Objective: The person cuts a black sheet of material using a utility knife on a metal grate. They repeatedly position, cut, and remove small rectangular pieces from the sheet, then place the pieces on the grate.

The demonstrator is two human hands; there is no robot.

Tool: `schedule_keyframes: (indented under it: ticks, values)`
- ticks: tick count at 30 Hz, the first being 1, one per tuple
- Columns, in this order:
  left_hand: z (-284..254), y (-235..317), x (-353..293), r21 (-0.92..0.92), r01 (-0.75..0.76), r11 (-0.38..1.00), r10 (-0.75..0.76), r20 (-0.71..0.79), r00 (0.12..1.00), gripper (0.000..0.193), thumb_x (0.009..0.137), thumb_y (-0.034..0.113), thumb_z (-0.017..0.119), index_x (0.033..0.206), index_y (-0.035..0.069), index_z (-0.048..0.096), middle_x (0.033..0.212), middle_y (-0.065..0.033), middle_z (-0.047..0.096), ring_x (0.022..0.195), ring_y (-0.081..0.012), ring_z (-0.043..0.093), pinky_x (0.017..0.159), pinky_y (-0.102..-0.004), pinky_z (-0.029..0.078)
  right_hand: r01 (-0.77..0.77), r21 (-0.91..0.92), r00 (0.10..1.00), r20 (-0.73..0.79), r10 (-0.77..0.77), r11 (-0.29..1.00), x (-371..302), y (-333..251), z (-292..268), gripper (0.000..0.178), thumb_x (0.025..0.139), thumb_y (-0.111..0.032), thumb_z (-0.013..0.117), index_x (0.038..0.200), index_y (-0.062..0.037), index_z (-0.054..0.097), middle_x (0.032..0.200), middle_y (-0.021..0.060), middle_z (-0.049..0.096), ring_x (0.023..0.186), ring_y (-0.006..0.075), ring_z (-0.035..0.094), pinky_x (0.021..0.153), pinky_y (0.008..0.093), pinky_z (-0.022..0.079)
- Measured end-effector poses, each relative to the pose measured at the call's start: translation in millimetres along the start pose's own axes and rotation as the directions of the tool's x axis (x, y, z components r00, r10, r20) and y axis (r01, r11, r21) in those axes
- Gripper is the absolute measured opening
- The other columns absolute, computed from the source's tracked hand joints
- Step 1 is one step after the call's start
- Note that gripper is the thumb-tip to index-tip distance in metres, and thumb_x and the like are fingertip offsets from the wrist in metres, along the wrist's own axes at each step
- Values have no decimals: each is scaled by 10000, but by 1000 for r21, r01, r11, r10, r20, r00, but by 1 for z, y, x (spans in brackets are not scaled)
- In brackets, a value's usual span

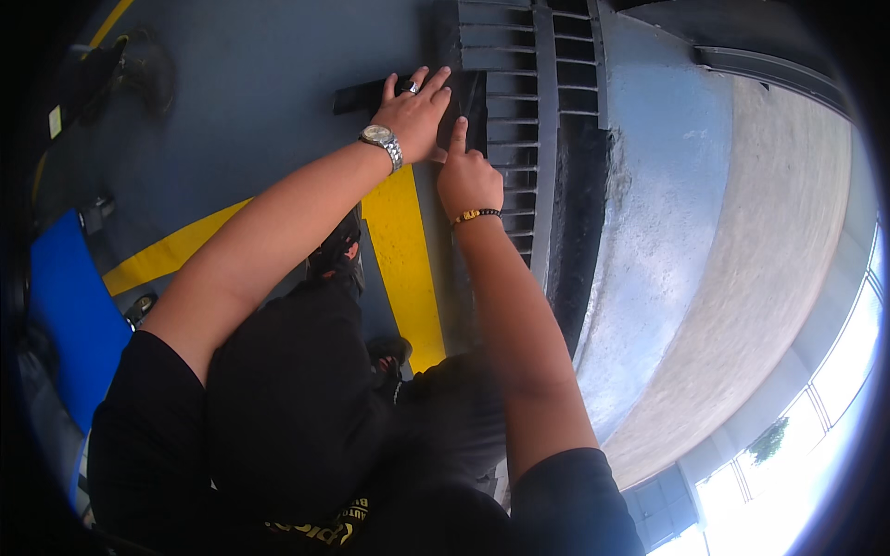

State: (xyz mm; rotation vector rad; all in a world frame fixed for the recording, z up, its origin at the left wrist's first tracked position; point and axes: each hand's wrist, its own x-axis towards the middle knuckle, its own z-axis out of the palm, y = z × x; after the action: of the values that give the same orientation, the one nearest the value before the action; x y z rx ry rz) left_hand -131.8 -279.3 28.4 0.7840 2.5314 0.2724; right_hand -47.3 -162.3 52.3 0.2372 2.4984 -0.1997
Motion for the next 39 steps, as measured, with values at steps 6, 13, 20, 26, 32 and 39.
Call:
schedule_keyframes:
  ticks: [6, 13, 20, 26, 32, 39]
  values:
    - [4, -1, 0, 0, 13, 1000, -13, -22, 1000, 981, 634, 489, 874, 1420, 68, 464, 1630, -73, 231, 1492, -296, 247, 1181, -602, 173, -7, 0, 1000, 18, 7, 1000, -10, 2, 8, 643, 960, -209, 463, 1557, -100, 252, 949, 201, 699, 825, 338, 723, 711, 438, 585]
    - [-3, 3, -1, 9, 14, 1000, -14, 18, 1000, 964, 660, 485, 862, 1423, 67, 449, 1631, -89, 224, 1496, -307, 230, 1180, -606, 174, 7, -8, 999, 42, -7, 1000, -24, 6, 19, 669, 938, -178, 468, 1561, -98, 236, 938, 210, 685, 785, 343, 722, 690, 448, 586]
    - [-6, 2, -1, 21, 4, 1000, -4, 16, 1000, 969, 651, 488, 869, 1420, 67, 455, 1626, -98, 232, 1490, -317, 241, 1174, -603, 189, -15, 0, 997, 69, 15, 1000, -35, 8, 24, 711, 922, -169, 483, 1570, -102, 199, 970, 210, 682, 779, 334, 723, 682, 441, 586]
    - [-6, 2, 0, 23, 10, 1000, -11, 24, 1000, 1025, 603, 506, 884, 1420, 59, 458, 1635, -86, 209, 1491, -298, 247, 1182, -590, 188, -11, 34, 1000, 22, 11, 999, -49, 12, 43, 762, 888, -175, 504, 1572, -97, 177, 898, 211, 684, 749, 366, 708, 654, 463, 575]
    - [-6, 2, -1, 26, 6, 1000, -7, 27, 1000, 1025, 605, 499, 887, 1421, 55, 456, 1632, -95, 210, 1489, -304, 249, 1179, -593, 191, -24, 38, 1000, 9, 24, 999, -55, 14, 52, 778, 878, -191, 526, 1571, -96, 184, 876, 193, 683, 715, 355, 703, 637, 459, 573]
    - [-5, 2, -2, 30, -6, 1000, 6, 17, 1000, 1022, 622, 504, 878, 1428, 48, 445, 1633, -110, 200, 1487, -330, 244, 1175, -596, 193, -39, 32, 999, 19, 38, 999, -67, 18, 60, 781, 873, -187, 529, 1573, -107, 191, 867, 184, 682, 706, 350, 704, 629, 461, 571]
